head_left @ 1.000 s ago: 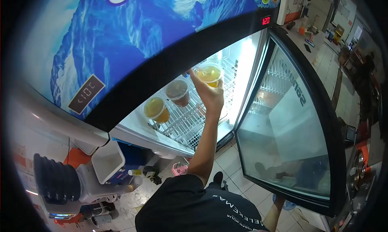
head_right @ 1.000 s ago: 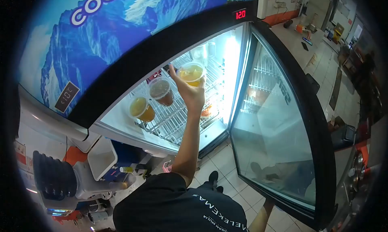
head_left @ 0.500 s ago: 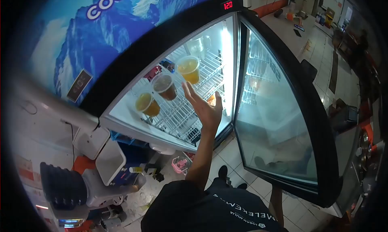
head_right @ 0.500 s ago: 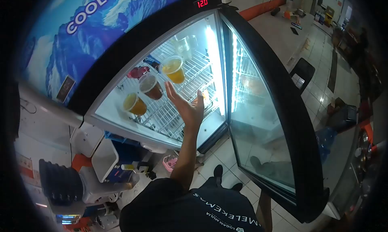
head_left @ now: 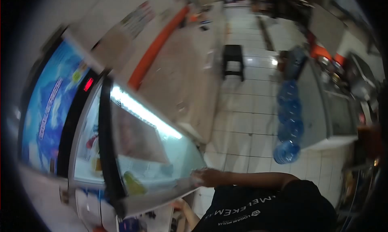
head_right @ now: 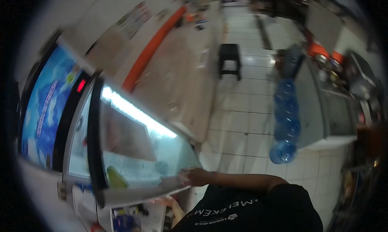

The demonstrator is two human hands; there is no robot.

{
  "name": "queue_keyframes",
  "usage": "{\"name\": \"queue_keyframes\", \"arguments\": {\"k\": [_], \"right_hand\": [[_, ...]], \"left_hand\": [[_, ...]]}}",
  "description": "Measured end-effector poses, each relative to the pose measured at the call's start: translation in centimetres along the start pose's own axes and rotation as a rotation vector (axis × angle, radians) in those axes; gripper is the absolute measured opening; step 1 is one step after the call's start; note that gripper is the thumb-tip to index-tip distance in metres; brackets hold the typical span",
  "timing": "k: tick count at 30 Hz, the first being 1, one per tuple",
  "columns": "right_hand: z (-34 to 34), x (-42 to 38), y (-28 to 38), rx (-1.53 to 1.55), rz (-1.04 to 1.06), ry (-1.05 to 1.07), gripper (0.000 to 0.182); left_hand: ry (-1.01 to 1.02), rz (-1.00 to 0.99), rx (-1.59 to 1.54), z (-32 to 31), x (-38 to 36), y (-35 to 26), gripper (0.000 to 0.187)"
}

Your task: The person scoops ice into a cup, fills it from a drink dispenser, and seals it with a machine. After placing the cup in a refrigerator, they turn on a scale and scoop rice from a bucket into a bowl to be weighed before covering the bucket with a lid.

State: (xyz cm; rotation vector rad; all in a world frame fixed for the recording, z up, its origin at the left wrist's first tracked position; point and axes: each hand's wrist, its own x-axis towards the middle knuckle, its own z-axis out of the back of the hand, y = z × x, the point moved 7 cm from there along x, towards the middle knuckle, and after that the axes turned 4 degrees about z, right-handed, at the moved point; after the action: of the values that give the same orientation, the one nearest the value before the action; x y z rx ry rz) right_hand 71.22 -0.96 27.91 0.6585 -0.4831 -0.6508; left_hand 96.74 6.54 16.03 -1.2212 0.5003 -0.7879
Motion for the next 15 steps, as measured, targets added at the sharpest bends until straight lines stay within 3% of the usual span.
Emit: {"name": "queue_keyframes", "arguments": {"k": [2,3,5,8,11,14,15], "right_hand": [[0.5,-1.0,-0.7,0.217,0.0,0.216,0.051],[1.5,-1.9,-2.1,0.212,-0.026,0.189,0.051],[1.8,-3.5,-3.3,0.199,0.053,0.428,0.052],[5.7,-4.5,-8.8,0.122,-0.07,0.549,0.051],[12.8,-5.8,-16.2,0.161,-0.165,0.335,0.05],[18.4,-10.5,-29.7,0.194,-0.405,0.111,0.052],[18.3,-14.0,-37.1,0.0,-0.325,-0.129,0.047]], "left_hand": [[0.049,0.15,0.07,0.3,-3.0,3.7,0.051],[0.083,0.199,0.109,-0.2,-4.0,4.7,0.05],[0.153,0.243,0.164,-1.7,-4.8,5.3,0.049],[0.258,0.271,0.265,-6.1,-3.3,4.4,0.048],[0.339,0.327,0.376,-11.6,-1.8,3.8,0.048],[0.431,0.393,0.491,-18.3,0.0,4.4,0.047],[0.468,0.412,0.53,-20.8,0.6,4.7,0.047]]}}
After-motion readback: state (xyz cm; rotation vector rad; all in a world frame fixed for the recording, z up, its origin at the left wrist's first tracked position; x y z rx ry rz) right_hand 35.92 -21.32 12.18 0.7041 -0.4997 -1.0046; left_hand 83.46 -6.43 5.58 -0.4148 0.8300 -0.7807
